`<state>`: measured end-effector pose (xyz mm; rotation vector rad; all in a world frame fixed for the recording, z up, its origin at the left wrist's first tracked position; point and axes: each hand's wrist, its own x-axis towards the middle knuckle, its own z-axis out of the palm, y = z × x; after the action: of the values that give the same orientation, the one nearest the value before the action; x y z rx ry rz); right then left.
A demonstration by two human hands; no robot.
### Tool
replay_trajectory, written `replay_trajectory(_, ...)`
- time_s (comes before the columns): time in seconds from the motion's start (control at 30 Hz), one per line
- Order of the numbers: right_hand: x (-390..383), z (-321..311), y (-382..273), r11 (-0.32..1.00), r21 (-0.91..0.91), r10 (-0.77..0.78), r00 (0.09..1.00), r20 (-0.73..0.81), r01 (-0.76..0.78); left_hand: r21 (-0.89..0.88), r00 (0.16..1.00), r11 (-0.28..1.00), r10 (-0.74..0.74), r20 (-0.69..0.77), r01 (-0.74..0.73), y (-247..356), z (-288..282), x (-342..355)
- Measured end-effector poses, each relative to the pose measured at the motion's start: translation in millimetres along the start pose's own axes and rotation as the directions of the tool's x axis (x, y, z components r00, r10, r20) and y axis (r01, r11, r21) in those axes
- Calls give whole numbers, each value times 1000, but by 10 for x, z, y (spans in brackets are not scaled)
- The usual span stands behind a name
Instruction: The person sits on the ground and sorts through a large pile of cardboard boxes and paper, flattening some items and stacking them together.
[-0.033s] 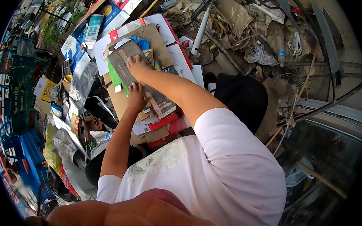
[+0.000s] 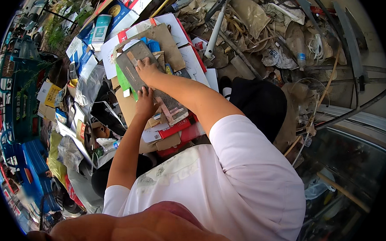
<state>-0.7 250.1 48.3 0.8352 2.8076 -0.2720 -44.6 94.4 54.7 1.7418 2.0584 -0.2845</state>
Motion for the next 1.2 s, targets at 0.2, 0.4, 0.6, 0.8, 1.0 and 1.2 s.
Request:
replay_trajectory(0.2,260,-326,-62,999,-26,24,947,-321,-34,3,1000,1000,9,-15,-9,61,5,72)
replay_trajectory(0.4,508,-416,93,996,55,67,994,84,-72,-7,1000,1000,8,-17,-8,63,17,55)
replay_trajectory(0.6,656,-444,41,993,16,105,952,286,-114,-14,1000,1000,16,-18,-16,39,46,75)
replay_trajectory(0.8,348,-515,266,984,175,20,996,85,-35,0,1000,1000,14,2,-14,176,-41,83)
replay_trajectory(1.0,-428,-949,875,981,185,-32,990,-136,57,67,999,997,40,-31,-38,98,30,134)
replay_trajectory(1.2,-1661,-1246,966,999,-11,-45,978,204,49,77,996,996,57,-73,-51,9,131,133)
